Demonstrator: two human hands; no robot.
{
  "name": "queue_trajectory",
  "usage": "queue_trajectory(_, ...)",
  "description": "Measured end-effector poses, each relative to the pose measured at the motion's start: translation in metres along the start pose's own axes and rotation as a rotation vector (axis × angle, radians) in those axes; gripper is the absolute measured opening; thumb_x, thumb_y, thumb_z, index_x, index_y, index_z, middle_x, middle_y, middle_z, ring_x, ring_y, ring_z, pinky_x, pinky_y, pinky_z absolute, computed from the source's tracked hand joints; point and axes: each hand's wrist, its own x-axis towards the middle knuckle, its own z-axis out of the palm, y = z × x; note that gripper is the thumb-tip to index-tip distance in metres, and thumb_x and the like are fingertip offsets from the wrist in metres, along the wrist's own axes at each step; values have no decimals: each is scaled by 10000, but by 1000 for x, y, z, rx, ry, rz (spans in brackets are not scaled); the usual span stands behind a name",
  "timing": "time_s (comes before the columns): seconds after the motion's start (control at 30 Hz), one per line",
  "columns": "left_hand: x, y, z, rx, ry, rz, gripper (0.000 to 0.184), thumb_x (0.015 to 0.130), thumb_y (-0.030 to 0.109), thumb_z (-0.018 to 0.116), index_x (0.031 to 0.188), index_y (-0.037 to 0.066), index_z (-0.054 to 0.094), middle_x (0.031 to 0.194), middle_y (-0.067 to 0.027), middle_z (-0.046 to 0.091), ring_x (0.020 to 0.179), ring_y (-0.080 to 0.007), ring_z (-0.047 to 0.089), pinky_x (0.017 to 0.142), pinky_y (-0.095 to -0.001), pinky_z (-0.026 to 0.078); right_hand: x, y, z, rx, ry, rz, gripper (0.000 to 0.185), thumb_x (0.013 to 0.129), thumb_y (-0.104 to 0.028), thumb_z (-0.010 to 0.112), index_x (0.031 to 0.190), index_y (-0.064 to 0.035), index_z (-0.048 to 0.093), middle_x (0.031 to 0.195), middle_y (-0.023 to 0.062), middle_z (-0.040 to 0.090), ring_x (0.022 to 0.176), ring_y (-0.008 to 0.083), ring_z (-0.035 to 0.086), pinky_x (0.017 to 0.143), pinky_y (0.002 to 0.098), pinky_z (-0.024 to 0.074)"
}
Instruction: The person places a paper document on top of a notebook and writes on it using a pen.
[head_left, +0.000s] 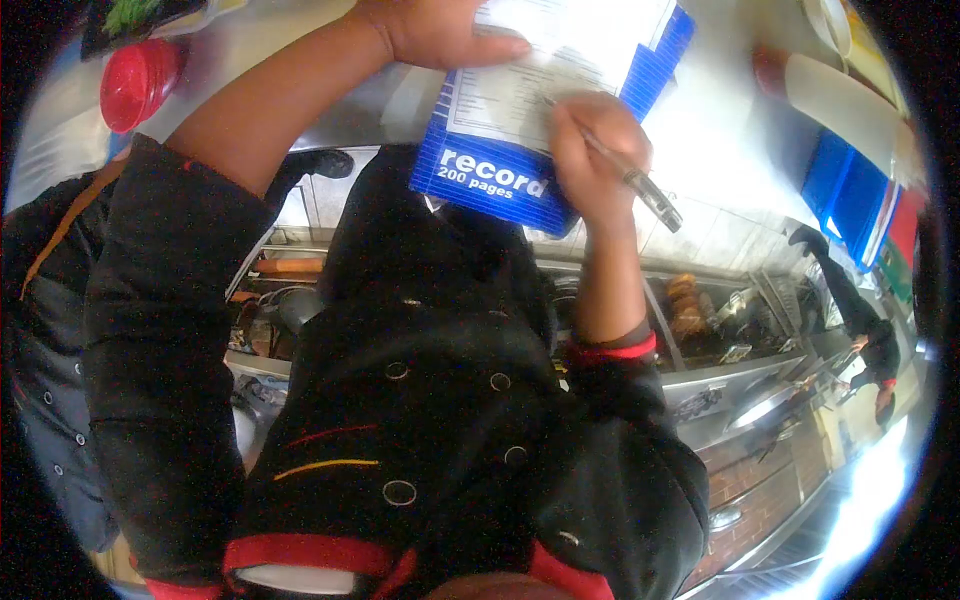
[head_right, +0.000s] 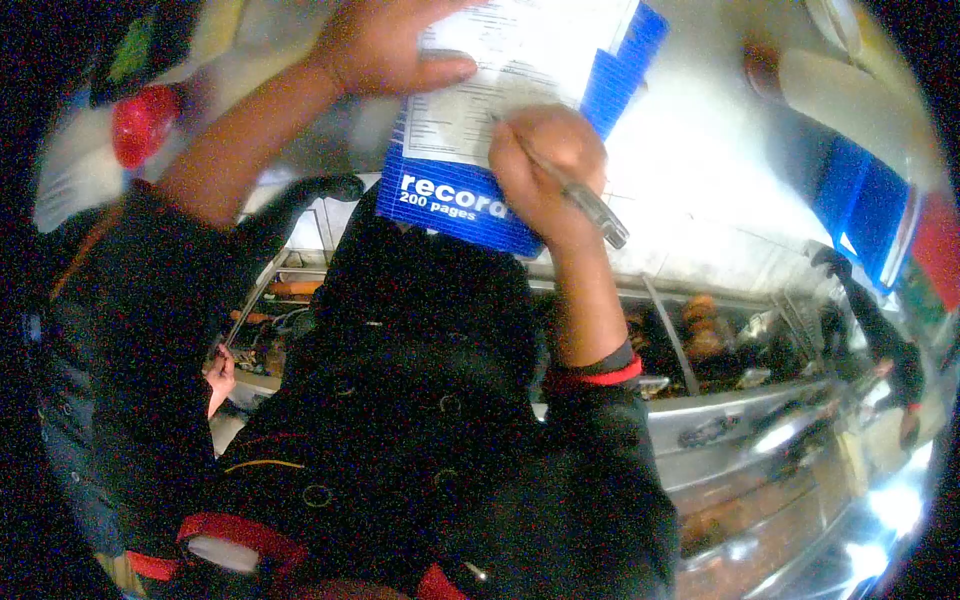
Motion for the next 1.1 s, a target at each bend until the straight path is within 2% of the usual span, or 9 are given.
queue_trajectory(0.07,0,0,0,-2,-2,0,776,753,528,732,1397,127,567,1547,-172,426,1470,-361,319,1143,-525,269,-3,-1,-1,-49,-38,36,46,820,-70,742,825,-24,740,864,139,740,804,272,721,753,363,566)
queue_trajectory(0.97,0,-1,0,-8,16,6,781,742,537,730,1381,113,578,1531,-174,446,1465,-358,327,1141,-506,271,-5,7,0,5,3,-36,63,845,-64,730,833,-6,708,857,149,738,758,254,717,711,345,561)
queue_trajectory(1.1,1,0,-1,-13,5,-4,778,735,515,745,1382,116,577,1537,-171,439,1466,-359,326,1141,-506,272,-6,4,0,4,22,4,64,846,-67,731,832,-10,706,851,148,738,754,254,716,709,341,559)
